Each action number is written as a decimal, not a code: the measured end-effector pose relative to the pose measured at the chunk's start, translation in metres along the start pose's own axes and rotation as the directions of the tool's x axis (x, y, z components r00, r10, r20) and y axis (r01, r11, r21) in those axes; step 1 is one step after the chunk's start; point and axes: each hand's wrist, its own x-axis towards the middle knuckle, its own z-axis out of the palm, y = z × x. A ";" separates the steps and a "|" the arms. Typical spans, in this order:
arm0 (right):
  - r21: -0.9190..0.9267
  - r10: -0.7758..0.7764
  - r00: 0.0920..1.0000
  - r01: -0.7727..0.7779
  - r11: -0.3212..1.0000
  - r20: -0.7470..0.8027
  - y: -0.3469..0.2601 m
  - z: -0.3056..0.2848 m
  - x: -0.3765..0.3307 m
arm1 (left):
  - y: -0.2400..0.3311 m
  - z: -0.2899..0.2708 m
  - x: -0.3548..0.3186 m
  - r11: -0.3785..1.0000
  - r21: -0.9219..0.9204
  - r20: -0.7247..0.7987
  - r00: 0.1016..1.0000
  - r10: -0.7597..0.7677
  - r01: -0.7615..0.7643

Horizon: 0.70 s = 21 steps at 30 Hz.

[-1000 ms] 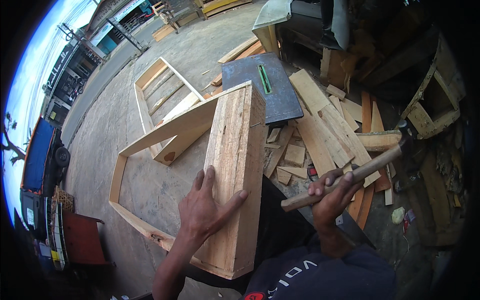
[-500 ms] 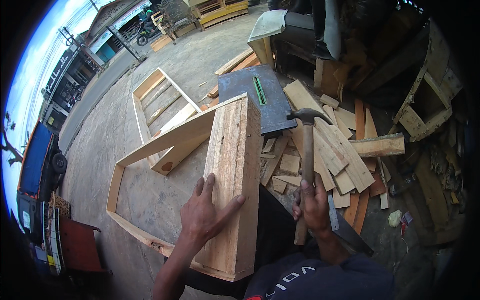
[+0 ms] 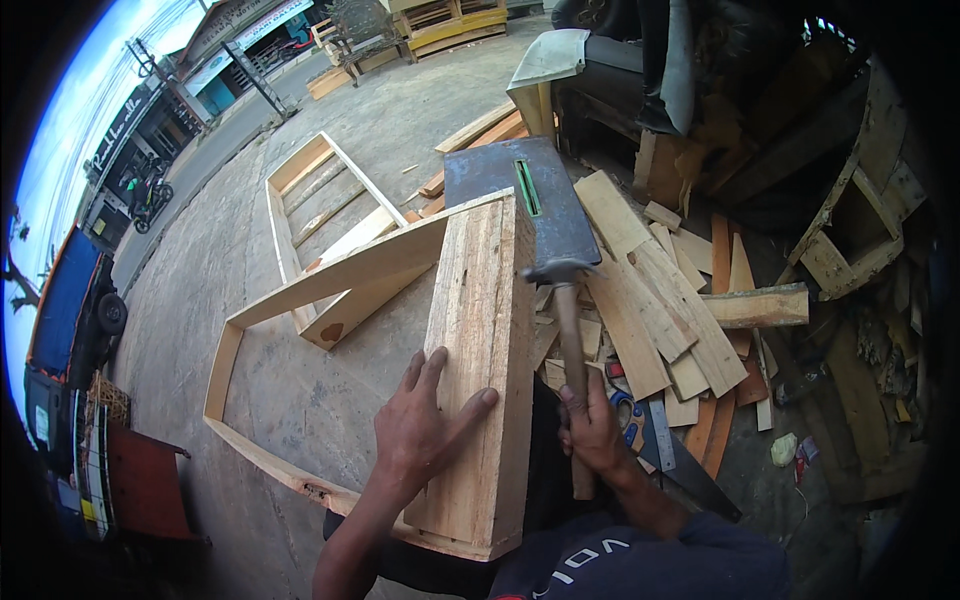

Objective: The person assembles a wooden frame by hand, using a hammer to drive nails into pre-drilled holes. They repeatedly pick up nails from a yellow container, position them, and hammer them into the frame while holding the wood steady.

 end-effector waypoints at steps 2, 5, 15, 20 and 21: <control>0.220 -0.026 0.998 0.040 0.975 -0.065 0.018 -0.006 -0.001 | -0.005 0.002 -0.003 0.999 -0.034 0.068 0.998 -0.003 0.006; 0.267 -0.082 0.989 0.112 0.957 -0.119 0.033 -0.001 0.006 | -0.028 -0.002 0.011 0.949 -0.308 0.116 0.992 -0.038 0.073; 0.461 0.032 0.997 -0.060 0.885 0.068 0.035 -0.009 -0.005 | -0.049 0.058 0.155 -0.158 -0.859 0.460 0.870 0.179 0.487; 0.410 0.063 0.997 -0.079 0.909 0.053 0.039 -0.005 0.000 | -0.036 0.074 0.153 -0.513 -0.717 0.311 0.875 0.371 0.473; 0.417 0.042 0.995 -0.075 0.906 0.087 0.039 -0.003 0.001 | -0.035 0.073 0.152 -0.523 -0.699 0.338 0.870 0.359 0.487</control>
